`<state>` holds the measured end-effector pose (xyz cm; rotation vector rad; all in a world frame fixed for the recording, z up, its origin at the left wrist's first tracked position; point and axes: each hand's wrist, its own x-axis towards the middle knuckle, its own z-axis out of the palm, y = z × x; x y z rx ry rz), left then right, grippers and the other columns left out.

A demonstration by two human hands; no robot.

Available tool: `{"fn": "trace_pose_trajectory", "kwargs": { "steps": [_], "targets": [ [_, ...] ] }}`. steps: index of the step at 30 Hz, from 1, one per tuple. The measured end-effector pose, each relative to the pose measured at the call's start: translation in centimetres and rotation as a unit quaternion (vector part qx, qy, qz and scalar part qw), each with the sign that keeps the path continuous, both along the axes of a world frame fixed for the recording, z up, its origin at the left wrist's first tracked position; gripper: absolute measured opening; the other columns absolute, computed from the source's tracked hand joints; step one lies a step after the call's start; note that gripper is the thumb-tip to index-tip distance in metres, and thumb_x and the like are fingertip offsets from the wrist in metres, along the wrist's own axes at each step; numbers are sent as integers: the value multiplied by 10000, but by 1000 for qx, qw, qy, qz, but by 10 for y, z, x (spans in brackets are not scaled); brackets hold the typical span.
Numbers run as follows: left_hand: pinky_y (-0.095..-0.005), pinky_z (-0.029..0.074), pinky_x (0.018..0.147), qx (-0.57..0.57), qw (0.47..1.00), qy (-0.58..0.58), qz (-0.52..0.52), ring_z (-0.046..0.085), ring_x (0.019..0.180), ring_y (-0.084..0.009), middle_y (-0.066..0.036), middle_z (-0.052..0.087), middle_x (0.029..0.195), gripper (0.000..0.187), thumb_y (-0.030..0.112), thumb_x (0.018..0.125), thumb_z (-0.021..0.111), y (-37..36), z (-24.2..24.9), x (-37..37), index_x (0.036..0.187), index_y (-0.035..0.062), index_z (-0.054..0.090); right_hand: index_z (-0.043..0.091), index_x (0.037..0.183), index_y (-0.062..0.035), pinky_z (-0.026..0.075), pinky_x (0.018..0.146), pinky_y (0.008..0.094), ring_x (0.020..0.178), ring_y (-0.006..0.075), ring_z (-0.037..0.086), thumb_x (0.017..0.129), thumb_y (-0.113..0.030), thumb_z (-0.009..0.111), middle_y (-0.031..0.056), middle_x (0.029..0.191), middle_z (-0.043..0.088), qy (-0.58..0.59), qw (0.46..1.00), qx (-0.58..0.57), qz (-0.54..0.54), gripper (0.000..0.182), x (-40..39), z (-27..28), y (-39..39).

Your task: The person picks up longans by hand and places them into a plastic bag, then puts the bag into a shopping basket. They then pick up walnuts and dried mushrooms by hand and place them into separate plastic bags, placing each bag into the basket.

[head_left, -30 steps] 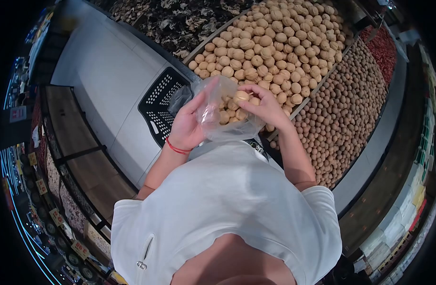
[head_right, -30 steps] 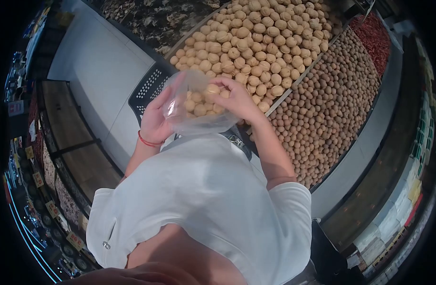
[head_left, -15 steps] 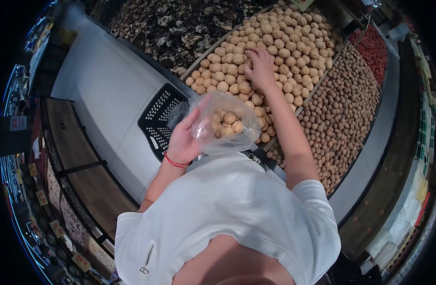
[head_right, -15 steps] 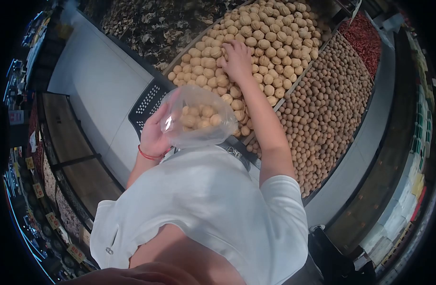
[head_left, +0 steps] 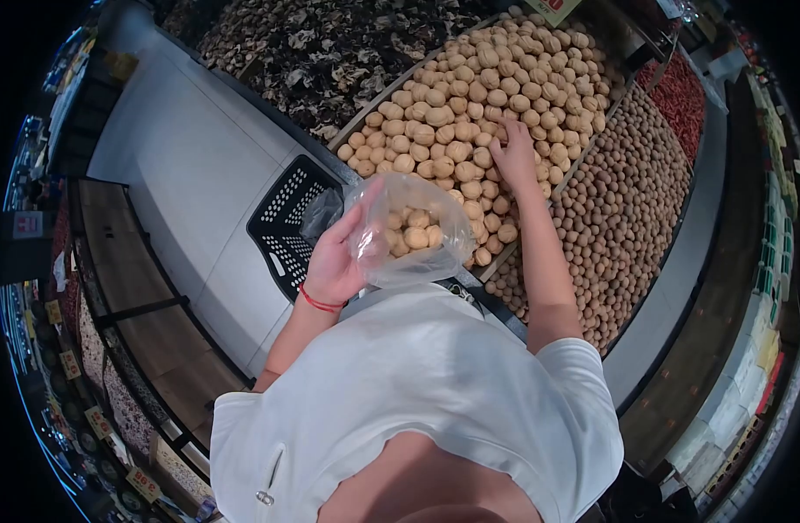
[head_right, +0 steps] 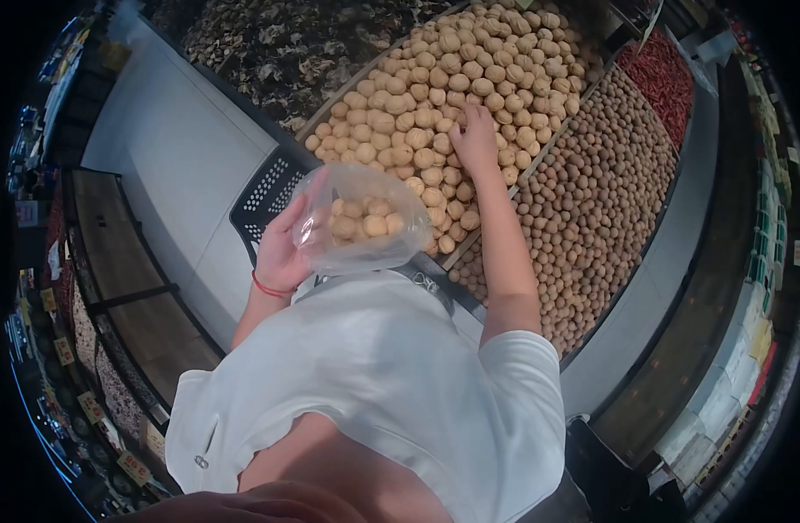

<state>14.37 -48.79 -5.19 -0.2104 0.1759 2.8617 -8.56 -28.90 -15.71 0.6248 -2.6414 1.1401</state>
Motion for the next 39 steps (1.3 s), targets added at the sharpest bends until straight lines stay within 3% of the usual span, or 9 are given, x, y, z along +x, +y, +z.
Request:
{"fn": "trace_pose_trajectory", "kwargs": {
  "steps": [5, 11, 13, 17, 22, 27, 30, 34, 39],
  "targets": [
    [-202, 381, 516, -2, 1000, -20, 8, 433, 578, -104, -13, 534, 862, 404, 216, 915, 295, 1, -1, 0, 1314, 186, 242, 494, 1035, -28, 394, 819, 360, 970, 309, 461, 725, -103, 548, 161, 1031, 473, -26, 1000, 15, -6, 323, 4, -1, 7],
    [-192, 355, 493, -4, 1000, -25, 2, 392, 563, -97, -3, 518, 844, 408, 219, 915, 296, 0, -1, -1, 1317, 188, 236, 492, 1066, -55, 355, 862, 369, 1034, 297, 419, 721, -128, 570, 134, 1086, 464, 147, 989, 22, -6, 361, 10, 13, -15],
    [-190, 349, 487, -1, 1000, -24, -5, 384, 560, -96, 2, 514, 838, 409, 221, 915, 296, 1, 1, -2, 1318, 188, 234, 488, 1100, -92, 307, 894, 455, 1088, 296, 379, 729, -209, 562, 114, 1158, 433, 170, 978, 50, 107, 395, 20, 25, -35],
    [-192, 348, 483, -22, 999, -35, -3, 384, 557, -94, 5, 516, 843, 410, 218, 916, 295, 2, 2, -2, 1320, 191, 231, 514, 1086, -134, 215, 890, 584, 1112, 299, 356, 743, -335, 519, 95, 1204, 416, 179, 968, 169, 56, 398, 16, 1, -57],
    [-196, 361, 494, -28, 999, -36, 15, 403, 567, -94, 1, 526, 869, 408, 208, 916, 295, -2, 2, 2, 1319, 192, 234, 580, 948, -99, 243, 918, 497, 1087, 284, 371, 750, -344, 517, 108, 1117, 475, 55, 982, 175, 41, 322, -19, 14, -44],
    [-198, 380, 507, -25, 999, -18, 5, 434, 586, -93, -1, 526, 894, 404, 200, 914, 303, 1, -1, 1, 1314, 192, 248, 476, 1142, -144, 229, 930, 506, 1110, 321, 346, 749, -415, 507, 120, 1162, 442, 190, 958, 202, -72, 478, -75, 38, -29],
    [-198, 380, 507, -28, 999, -36, 10, 431, 585, -93, -1, 524, 902, 402, 201, 914, 304, 2, 0, 0, 1313, 193, 252, 408, 1210, -194, 203, 944, 529, 1164, 342, 294, 744, -474, 502, 132, 1234, 381, 110, 963, 242, -43, 552, -96, 39, -21],
    [-199, 376, 504, -27, 995, -90, 28, 424, 578, -96, -5, 521, 869, 400, 210, 916, 300, 4, 7, -2, 1313, 197, 250, 409, 1213, -219, 180, 952, 546, 1192, 337, 264, 735, -507, 500, 149, 1261, 344, 59, 946, 318, 4, 566, -89, 38, -25],
    [-201, 377, 504, -17, 999, -34, 2, 432, 586, -107, -15, 512, 800, 403, 222, 917, 297, 1, 1, 1, 1316, 202, 239, 421, 1196, -202, 279, 891, 484, 1112, 369, 331, 755, -422, 519, 179, 1186, 384, 159, 959, 227, -58, 503, -52, 18, -28]
  ]
}}
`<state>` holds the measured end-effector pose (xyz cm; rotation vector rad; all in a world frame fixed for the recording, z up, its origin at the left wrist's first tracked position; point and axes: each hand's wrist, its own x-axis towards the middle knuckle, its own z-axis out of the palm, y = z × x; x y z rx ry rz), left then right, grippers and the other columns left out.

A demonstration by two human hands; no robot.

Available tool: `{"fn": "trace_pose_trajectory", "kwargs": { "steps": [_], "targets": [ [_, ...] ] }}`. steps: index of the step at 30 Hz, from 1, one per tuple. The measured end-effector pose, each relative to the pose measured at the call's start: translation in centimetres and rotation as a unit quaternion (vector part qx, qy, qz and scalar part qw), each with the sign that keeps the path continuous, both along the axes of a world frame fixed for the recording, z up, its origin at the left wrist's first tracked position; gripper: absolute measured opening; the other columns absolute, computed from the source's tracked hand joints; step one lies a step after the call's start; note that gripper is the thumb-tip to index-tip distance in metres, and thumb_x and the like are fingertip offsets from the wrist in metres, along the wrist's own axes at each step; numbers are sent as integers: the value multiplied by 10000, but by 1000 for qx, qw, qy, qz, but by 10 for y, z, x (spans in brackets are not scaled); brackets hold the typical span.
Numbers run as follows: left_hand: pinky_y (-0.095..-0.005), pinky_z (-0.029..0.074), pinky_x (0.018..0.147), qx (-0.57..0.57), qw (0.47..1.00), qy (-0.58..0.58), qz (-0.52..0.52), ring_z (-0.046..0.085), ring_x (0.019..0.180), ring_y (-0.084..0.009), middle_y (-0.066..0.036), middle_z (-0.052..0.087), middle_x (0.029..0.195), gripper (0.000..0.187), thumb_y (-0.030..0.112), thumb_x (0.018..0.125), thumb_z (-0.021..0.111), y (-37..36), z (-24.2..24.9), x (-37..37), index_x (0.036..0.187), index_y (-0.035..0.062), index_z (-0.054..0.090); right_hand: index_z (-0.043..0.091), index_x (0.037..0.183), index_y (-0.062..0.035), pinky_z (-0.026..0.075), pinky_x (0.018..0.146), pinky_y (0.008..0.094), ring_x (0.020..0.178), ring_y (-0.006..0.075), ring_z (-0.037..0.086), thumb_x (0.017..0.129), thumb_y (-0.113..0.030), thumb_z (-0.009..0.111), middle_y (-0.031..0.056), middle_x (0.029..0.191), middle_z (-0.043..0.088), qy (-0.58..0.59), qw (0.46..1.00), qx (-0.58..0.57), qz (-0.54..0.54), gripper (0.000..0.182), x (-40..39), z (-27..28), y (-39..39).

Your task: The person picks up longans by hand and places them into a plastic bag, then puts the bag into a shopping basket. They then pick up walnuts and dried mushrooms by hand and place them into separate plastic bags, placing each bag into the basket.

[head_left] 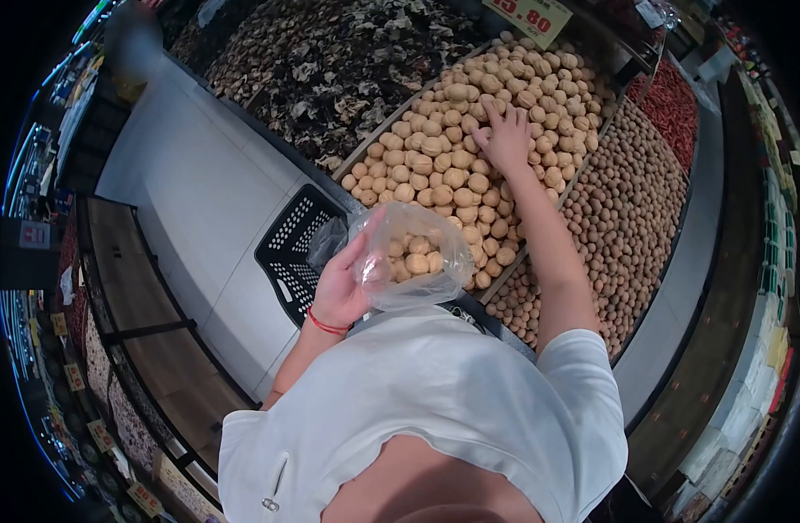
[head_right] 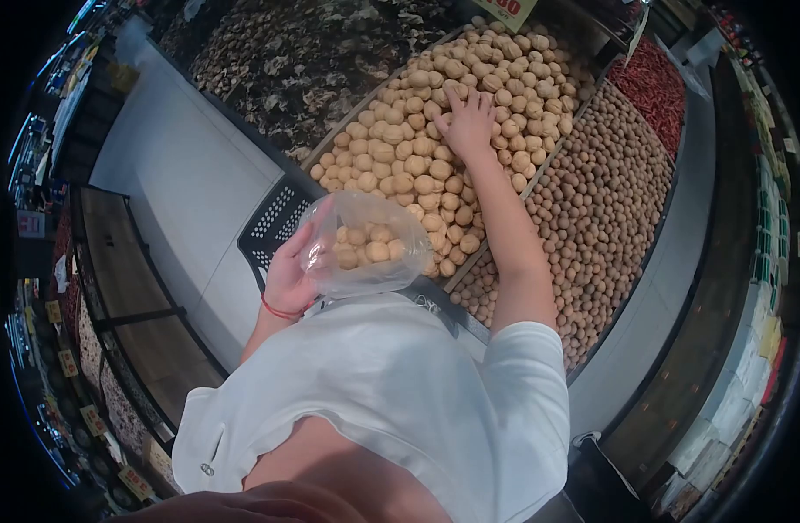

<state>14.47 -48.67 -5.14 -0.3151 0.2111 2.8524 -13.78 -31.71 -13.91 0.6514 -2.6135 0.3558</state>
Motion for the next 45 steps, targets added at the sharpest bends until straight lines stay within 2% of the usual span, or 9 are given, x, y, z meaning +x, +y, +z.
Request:
{"fn": "trace_pose_trajectory", "kwargs": {
  "steps": [13, 16, 21, 23, 25, 31, 34, 41, 45],
  "targets": [
    [-207, 377, 507, 14, 1000, 21, -12, 429, 574, -109, -14, 508, 796, 408, 208, 914, 305, 1, 0, -2, 1316, 199, 237, 492, 1059, -106, 292, 880, 439, 1046, 301, 396, 716, -242, 584, 140, 1072, 452, -70, 985, -148, 62, 380, -2, 35, -2],
    [-206, 378, 512, 6, 999, -30, 17, 425, 570, -107, -10, 488, 765, 410, 205, 915, 304, 4, 8, -2, 1318, 197, 232, 433, 1155, -125, 307, 903, 439, 1076, 302, 393, 752, -271, 552, 135, 1170, 420, -59, 997, -48, 10, 445, -19, 38, -23],
    [-200, 384, 525, -7, 1000, 2, 10, 439, 586, -90, -3, 480, 758, 412, 208, 915, 302, 3, 5, 4, 1320, 198, 227, 483, 1080, -106, 264, 891, 533, 1078, 306, 376, 716, -290, 572, 111, 1141, 427, 16, 1000, -4, 12, 418, -24, 3, -34],
    [-199, 386, 528, -12, 1000, 1, 17, 437, 588, -84, -1, 480, 766, 416, 210, 915, 304, 2, 4, 5, 1322, 198, 222, 490, 1071, -99, 257, 893, 539, 1070, 307, 380, 711, -270, 567, 108, 1130, 432, -53, 997, 27, -56, 406, -12, 15, -44],
    [-197, 388, 530, -15, 1000, -4, 21, 435, 589, -79, 1, 481, 773, 420, 212, 914, 306, 4, 3, 6, 1324, 198, 217, 501, 1036, -94, 268, 882, 529, 1056, 272, 397, 709, -224, 558, 112, 1089, 451, 11, 999, 15, -35, 357, -10, 20, -58],
    [-189, 380, 532, -38, 998, -47, 23, 409, 596, -70, 9, 473, 797, 439, 217, 912, 318, 13, 12, 4, 1333, 213, 191, 509, 924, -79, 378, 800, 408, 887, 256, 529, 736, -159, 509, 109, 927, 543, -74, 986, 1, 153, 205, -24, 16, -133],
    [-193, 360, 531, -7, 999, -21, 26, 390, 592, -75, 12, 464, 797, 440, 222, 915, 317, 12, 7, 6, 1335, 199, 189, 493, 942, -86, 408, 758, 386, 903, 273, 522, 718, -151, 551, 110, 918, 541, -96, 980, 95, 148, 241, -34, -6, -163],
    [-199, 352, 524, -7, 996, -61, 59, 396, 590, -82, 5, 461, 799, 433, 216, 918, 303, 10, 6, 9, 1335, 195, 188, 468, 946, -68, 438, 704, 391, 858, 283, 544, 705, -174, 553, 130, 908, 533, -143, 974, 120, 127, 276, -58, -24, -181],
    [-196, 348, 516, 1, 997, -36, 64, 398, 592, -83, 2, 452, 789, 436, 222, 916, 310, 7, -2, 10, 1334, 200, 189, 432, 930, -50, 465, 666, 402, 796, 300, 568, 700, -158, 551, 159, 902, 527, -129, 985, -23, 116, 281, -69, 19, -169]
  ]
}}
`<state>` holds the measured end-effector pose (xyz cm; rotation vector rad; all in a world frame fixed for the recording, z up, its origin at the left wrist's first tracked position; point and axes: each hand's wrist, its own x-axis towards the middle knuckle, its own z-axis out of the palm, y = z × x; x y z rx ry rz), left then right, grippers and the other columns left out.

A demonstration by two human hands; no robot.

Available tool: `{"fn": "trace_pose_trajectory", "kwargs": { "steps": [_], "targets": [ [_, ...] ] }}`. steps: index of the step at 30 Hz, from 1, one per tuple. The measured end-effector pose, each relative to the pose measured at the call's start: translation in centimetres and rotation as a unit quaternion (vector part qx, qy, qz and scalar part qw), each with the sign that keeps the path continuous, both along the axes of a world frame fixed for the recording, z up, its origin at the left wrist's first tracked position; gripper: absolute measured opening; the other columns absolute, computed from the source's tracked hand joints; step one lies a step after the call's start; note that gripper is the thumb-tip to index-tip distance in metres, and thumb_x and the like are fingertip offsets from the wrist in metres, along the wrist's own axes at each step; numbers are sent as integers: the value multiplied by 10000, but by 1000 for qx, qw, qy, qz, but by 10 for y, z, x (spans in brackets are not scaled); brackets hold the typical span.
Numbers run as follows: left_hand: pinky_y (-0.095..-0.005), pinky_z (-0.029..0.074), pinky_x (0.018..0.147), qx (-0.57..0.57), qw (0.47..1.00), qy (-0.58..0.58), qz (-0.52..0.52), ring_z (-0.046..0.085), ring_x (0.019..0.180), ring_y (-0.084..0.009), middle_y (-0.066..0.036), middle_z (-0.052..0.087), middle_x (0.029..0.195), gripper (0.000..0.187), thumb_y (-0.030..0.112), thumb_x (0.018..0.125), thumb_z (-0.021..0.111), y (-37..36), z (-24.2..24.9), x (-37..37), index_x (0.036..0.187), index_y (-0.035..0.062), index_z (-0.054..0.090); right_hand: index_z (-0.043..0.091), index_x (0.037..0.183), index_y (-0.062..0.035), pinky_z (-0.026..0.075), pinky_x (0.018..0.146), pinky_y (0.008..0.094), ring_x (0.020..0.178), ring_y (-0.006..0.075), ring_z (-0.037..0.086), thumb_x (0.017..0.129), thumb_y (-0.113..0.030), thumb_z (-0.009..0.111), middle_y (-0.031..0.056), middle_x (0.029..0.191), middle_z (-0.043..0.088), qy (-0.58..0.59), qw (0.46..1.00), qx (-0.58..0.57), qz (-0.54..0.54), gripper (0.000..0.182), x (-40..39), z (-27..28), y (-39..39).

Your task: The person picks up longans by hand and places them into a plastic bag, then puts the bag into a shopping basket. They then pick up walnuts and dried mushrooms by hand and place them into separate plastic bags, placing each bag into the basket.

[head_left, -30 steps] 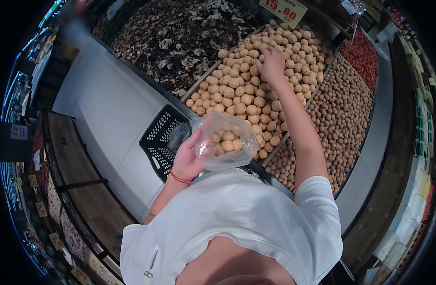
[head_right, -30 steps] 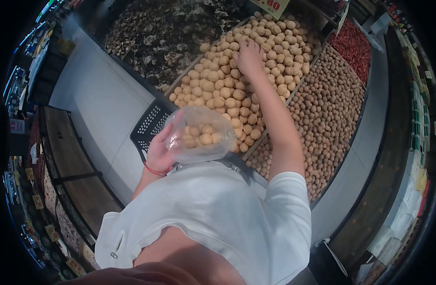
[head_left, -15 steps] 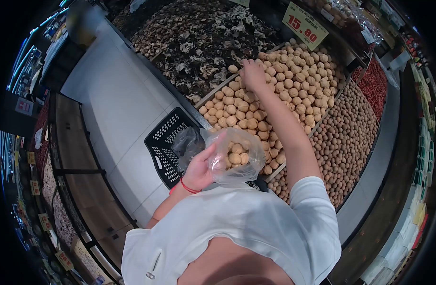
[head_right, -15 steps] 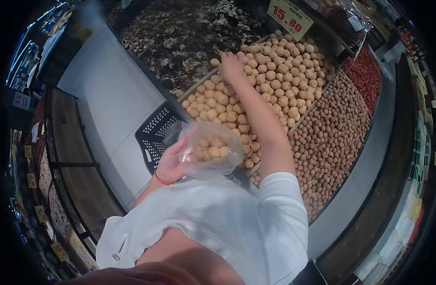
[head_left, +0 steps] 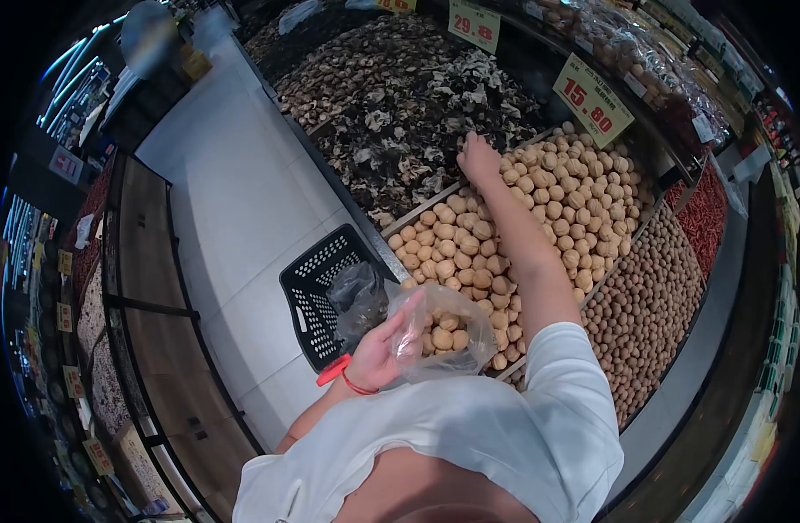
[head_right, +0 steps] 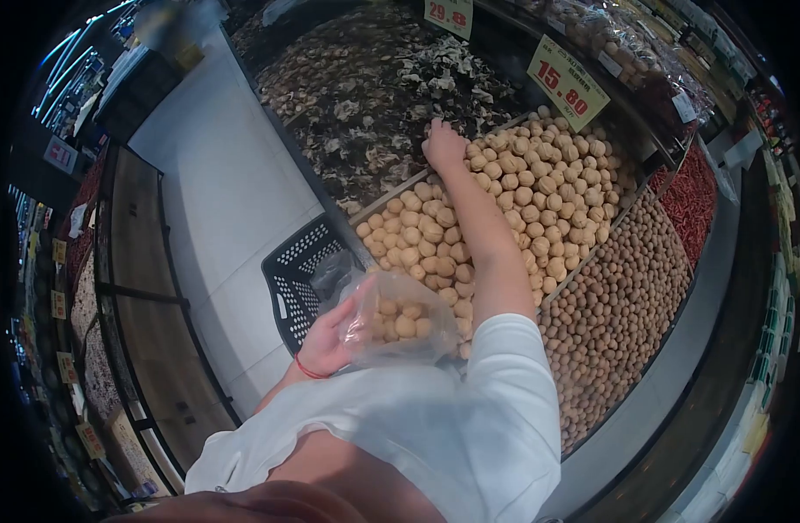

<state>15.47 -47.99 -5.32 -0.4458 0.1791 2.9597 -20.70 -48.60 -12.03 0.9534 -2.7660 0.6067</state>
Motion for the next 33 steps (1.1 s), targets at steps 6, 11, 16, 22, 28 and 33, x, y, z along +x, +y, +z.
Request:
{"fn": "trace_pose_trajectory", "kwargs": {
  "steps": [6, 11, 16, 22, 28, 33],
  "targets": [
    [-190, 348, 500, -4, 1000, 19, -4, 400, 595, -80, -2, 452, 784, 450, 242, 910, 329, -1, -3, 0, 1334, 217, 182, 475, 1020, -44, 472, 725, 377, 894, 290, 567, 769, -106, 496, 143, 1003, 548, -69, 986, 145, -53, 260, -55, -12, 12],
    [-188, 351, 505, 4, 1000, 1, 2, 398, 586, -83, -2, 451, 756, 443, 231, 913, 315, 0, -1, 3, 1335, 222, 180, 495, 982, -45, 465, 722, 373, 919, 269, 560, 779, -100, 456, 125, 979, 580, -64, 963, 261, -11, 214, -43, 1, 10],
    [-184, 357, 511, -9, 1000, -1, 11, 395, 586, -84, -2, 455, 767, 427, 228, 915, 305, -2, 0, 6, 1330, 220, 202, 516, 976, -62, 461, 705, 387, 876, 262, 569, 769, -136, 493, 124, 950, 584, -50, 987, 150, -36, 221, -22, 13, 27],
    [-178, 355, 514, -23, 1000, -18, 4, 379, 583, -82, 8, 444, 761, 419, 232, 915, 307, -5, 2, 2, 1324, 234, 218, 550, 910, -35, 448, 551, 230, 641, 102, 553, 722, -201, 644, 19, 716, 556, -487, 832, -243, 110, 268, 56, 61, 98],
    [-178, 353, 507, -7, 999, -2, -33, 376, 581, -71, 11, 397, 702, 427, 253, 913, 324, -8, -4, -4, 1320, 283, 201, 557, 942, -20, 430, 620, 185, 689, 70, 515, 704, -159, 640, 0, 779, 552, -588, 714, -152, 349, 288, 191, 56, 153],
    [-185, 353, 493, -31, 998, -23, -54, 389, 564, -75, 11, 432, 707, 432, 243, 914, 319, -6, 8, 0, 1328, 234, 197, 534, 1009, 2, 427, 680, 200, 772, 91, 514, 743, -152, 602, 31, 869, 563, -495, 833, -93, 230, 315, 245, 9, 144]
  ]
}}
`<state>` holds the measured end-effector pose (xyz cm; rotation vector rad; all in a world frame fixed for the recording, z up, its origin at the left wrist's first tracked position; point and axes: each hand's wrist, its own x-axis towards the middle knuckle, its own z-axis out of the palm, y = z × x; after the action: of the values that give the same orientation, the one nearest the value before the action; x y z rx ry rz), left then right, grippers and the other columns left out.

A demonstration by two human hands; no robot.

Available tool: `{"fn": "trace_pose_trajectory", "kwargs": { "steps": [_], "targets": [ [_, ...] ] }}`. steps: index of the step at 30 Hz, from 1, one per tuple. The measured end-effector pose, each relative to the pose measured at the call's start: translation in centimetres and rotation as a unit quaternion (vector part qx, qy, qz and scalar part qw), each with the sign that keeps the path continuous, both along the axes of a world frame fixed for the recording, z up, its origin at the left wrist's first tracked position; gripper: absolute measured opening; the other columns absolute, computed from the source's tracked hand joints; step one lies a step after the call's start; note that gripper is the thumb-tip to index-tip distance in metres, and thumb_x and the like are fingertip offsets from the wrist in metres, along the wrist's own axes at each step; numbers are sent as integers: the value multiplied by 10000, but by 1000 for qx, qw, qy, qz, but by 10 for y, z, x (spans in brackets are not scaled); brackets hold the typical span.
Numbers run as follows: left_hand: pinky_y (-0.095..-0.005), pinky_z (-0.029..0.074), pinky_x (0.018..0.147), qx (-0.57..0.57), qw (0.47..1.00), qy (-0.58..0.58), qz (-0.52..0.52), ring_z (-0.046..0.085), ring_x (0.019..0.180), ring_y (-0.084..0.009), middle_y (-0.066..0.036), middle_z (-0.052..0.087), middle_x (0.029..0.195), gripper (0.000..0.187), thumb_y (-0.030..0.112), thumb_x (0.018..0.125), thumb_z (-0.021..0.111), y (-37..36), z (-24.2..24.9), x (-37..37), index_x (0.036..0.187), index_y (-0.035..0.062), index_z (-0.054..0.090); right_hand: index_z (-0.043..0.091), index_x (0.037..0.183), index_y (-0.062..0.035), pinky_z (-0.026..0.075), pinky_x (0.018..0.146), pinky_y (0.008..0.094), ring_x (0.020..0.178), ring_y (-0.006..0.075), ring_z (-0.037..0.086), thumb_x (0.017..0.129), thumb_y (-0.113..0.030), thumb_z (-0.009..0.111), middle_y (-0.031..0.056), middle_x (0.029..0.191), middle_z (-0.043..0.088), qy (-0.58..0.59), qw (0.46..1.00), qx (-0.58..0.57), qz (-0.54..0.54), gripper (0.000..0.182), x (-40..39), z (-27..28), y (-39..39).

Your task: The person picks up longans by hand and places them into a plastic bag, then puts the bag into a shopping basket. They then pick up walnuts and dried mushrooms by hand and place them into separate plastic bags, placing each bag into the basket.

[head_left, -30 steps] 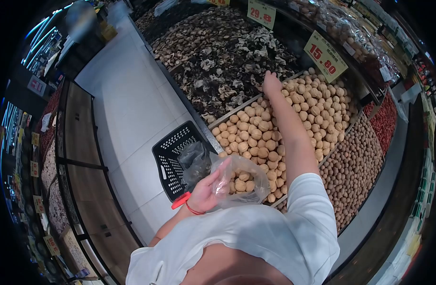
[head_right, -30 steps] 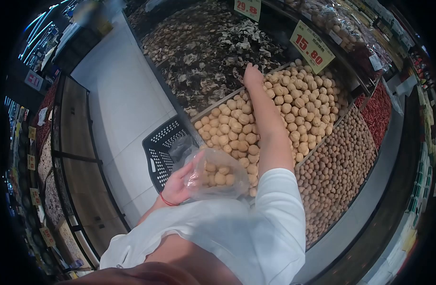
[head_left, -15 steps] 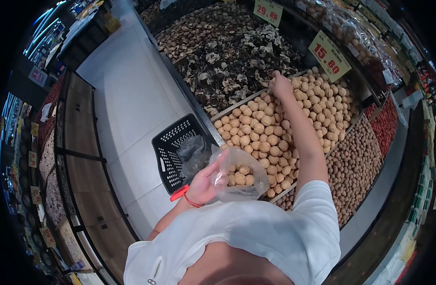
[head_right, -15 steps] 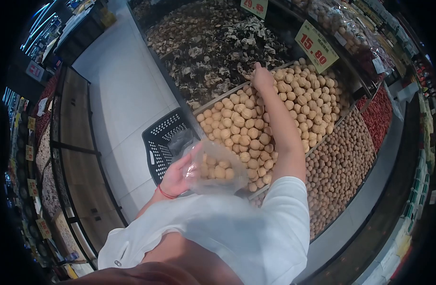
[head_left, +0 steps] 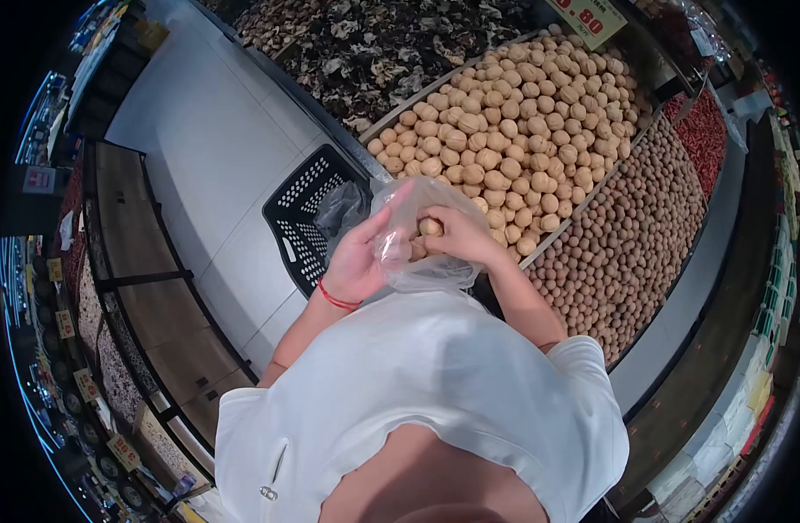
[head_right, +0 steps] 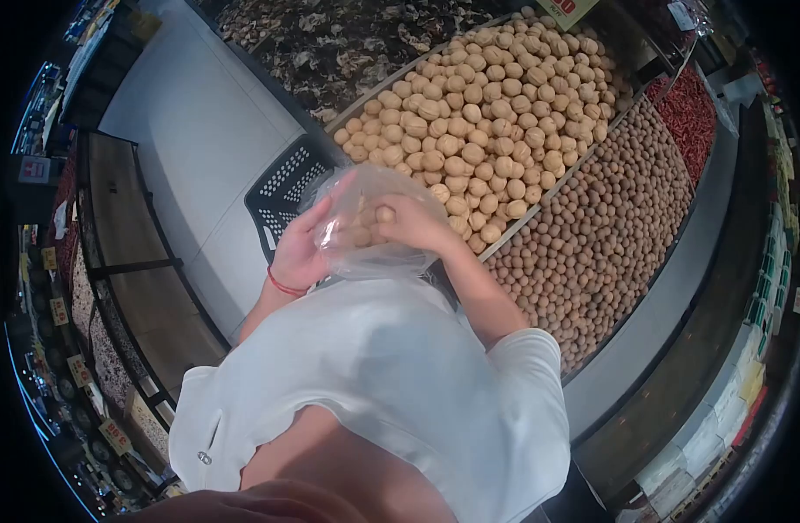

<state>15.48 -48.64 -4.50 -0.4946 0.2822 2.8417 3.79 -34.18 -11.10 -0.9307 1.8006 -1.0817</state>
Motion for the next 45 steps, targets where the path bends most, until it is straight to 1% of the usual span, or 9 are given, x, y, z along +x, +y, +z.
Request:
{"fn": "trace_pose_trajectory", "kwargs": {
  "steps": [8, 14, 17, 23, 26, 29, 35, 43, 45],
  "targets": [
    [-168, 326, 469, 25, 998, 49, 9, 362, 531, -59, 12, 436, 703, 436, 191, 910, 309, -16, 6, 17, 1331, 160, 198, 482, 1088, 0, 435, 692, 231, 814, 123, 522, 780, -87, 558, 62, 947, 548, -8, 985, -81, -152, 329, -13, 16, 23],
    [-156, 297, 463, 21, 996, 85, 17, 318, 535, -44, 20, 365, 660, 447, 183, 914, 297, -20, 21, 24, 1337, 131, 161, 430, 1140, -31, 438, 685, 299, 686, 245, 525, 717, -128, 600, 88, 819, 558, 305, 934, -31, -183, 466, 3, 19, 25],
    [-153, 289, 457, 4, 994, 105, 29, 297, 519, -40, 29, 330, 639, 453, 192, 917, 280, -28, 27, 32, 1340, 127, 132, 438, 1122, -17, 430, 657, 255, 671, 172, 522, 751, -109, 565, 54, 817, 562, 285, 945, 96, -132, 403, 6, 17, 19],
    [-151, 268, 451, -195, 963, 115, 145, 280, 502, -34, 51, 312, 608, 417, 161, 908, 316, -40, 25, 45, 1310, 77, 243, 454, 1092, -8, 403, 632, 178, 721, 37, 502, 798, -40, 478, 16, 944, 551, -288, 902, -254, -196, 297, 4, 41, 15],
    [-141, 300, 497, -489, 858, 22, 156, 335, 567, 16, 71, 406, 661, 326, 159, 870, 442, -26, 28, 42, 1163, 17, 471, 361, 1199, -6, 400, 656, 166, 788, 41, 495, 794, -56, 520, 28, 1023, 529, -284, 911, -253, -161, 438, 4, 52, 7],
    [-237, 403, 804, -539, 838, 45, 73, 500, 916, -87, -58, 550, 983, 308, 104, 849, 446, -10, 22, 43, 1126, -25, 478, 244, 1289, -27, 393, 655, 163, 817, 52, 487, 788, -49, 537, 36, 1066, 505, -252, 929, -248, -106, 582, 28, 58, -7],
    [-253, 387, 841, -555, 821, 130, 26, 488, 975, -110, -74, 541, 1025, 239, 54, 805, 525, 8, 21, 41, 1034, -15, 521, 451, 1112, 11, 408, 658, 183, 820, 83, 503, 742, -18, 582, 49, 1000, 541, -175, 968, -172, 50, 393, 30, 31, -4],
    [-353, 409, 719, -823, 552, 97, 88, 532, 838, -276, -140, 523, 911, 523, 122, 722, 555, 6, -19, 44, 1206, 96, 359, 483, 1035, 58, 446, 693, 244, 825, 164, 546, 709, -79, 551, 108, 962, 540, -169, 902, -284, -279, 360, 19, 70, 4],
    [-355, 418, 713, -761, 640, 103, 39, 543, 809, -293, -162, 529, 911, 585, 129, 717, 563, 9, -19, 46, 1240, 82, 305, 458, 1072, 61, 445, 711, 258, 825, 183, 545, 714, -141, 547, 121, 960, 531, -89, 916, -292, -258, 421, 19, 68, 0]
  ]
}}
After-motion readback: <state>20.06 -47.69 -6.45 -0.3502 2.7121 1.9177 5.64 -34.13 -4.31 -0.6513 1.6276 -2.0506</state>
